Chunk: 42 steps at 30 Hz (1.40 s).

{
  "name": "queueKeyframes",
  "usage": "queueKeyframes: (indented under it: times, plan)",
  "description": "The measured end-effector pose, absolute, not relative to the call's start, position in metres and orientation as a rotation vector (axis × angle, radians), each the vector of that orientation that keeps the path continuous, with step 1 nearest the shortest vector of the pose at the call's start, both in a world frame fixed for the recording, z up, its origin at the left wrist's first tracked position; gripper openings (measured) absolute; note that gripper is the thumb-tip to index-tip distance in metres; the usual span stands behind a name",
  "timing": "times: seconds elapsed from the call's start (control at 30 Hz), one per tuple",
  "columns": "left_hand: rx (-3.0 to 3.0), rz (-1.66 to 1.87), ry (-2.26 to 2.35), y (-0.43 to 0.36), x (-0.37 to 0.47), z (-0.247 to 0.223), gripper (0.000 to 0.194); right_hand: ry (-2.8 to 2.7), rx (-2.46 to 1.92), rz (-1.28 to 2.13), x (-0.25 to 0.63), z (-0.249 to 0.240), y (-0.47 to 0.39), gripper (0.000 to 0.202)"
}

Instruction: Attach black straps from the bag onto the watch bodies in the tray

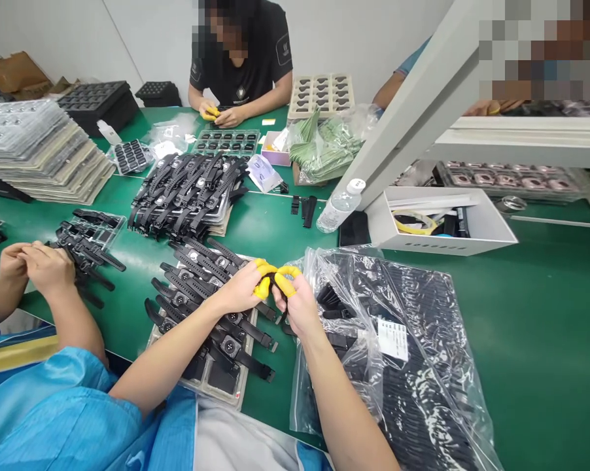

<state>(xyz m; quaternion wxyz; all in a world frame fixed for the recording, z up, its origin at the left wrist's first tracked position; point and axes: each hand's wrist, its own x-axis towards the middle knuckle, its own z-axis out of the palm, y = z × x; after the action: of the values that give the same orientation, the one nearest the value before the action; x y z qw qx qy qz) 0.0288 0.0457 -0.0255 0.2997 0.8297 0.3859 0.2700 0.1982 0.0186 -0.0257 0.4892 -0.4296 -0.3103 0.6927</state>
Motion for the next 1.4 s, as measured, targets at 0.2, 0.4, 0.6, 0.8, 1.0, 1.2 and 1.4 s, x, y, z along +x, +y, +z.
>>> queueKeyframes:
  times: [0.2, 0.4, 0.6, 0.8, 1.0, 1.2, 1.4]
  plan:
    - [2.185, 0.715, 1.015, 0.046, 0.0287, -0.0248, 0.036, -0.787, -1.01, 1.652, 0.1995, -0.0241, 0.0199, 0.047]
    - [2.179, 0.729, 0.959, 0.0458, 0.0232, -0.0227, 0.045, -0.821, -0.994, 1.634, 0.1973, -0.023, 0.0232, 0.049]
    - [2.184, 0.747, 0.946, 0.0468, 0.019, -0.0246, 0.044, -0.85, -0.981, 1.6, 0.1955, -0.024, 0.0235, 0.046]
    - [2.281, 0.735, 1.016, 0.0468, 0.0242, -0.0252, 0.038, -0.843, -0.983, 1.59, 0.1948, -0.0248, 0.0231, 0.048]
    - [2.332, 0.71, 1.068, 0.0467, 0.0272, -0.0253, 0.037, -0.87, -0.97, 1.572, 0.1936, -0.0246, 0.0234, 0.051]
    - [2.298, 0.752, 0.964, 0.0449, 0.0254, -0.023, 0.04, -0.89, -0.95, 1.549, 0.1943, -0.0265, 0.0223, 0.05]
    - [2.226, 0.728, 1.014, 0.0431, 0.0236, -0.0234, 0.044, -0.907, -0.965, 1.516, 0.1913, -0.0251, 0.0198, 0.049]
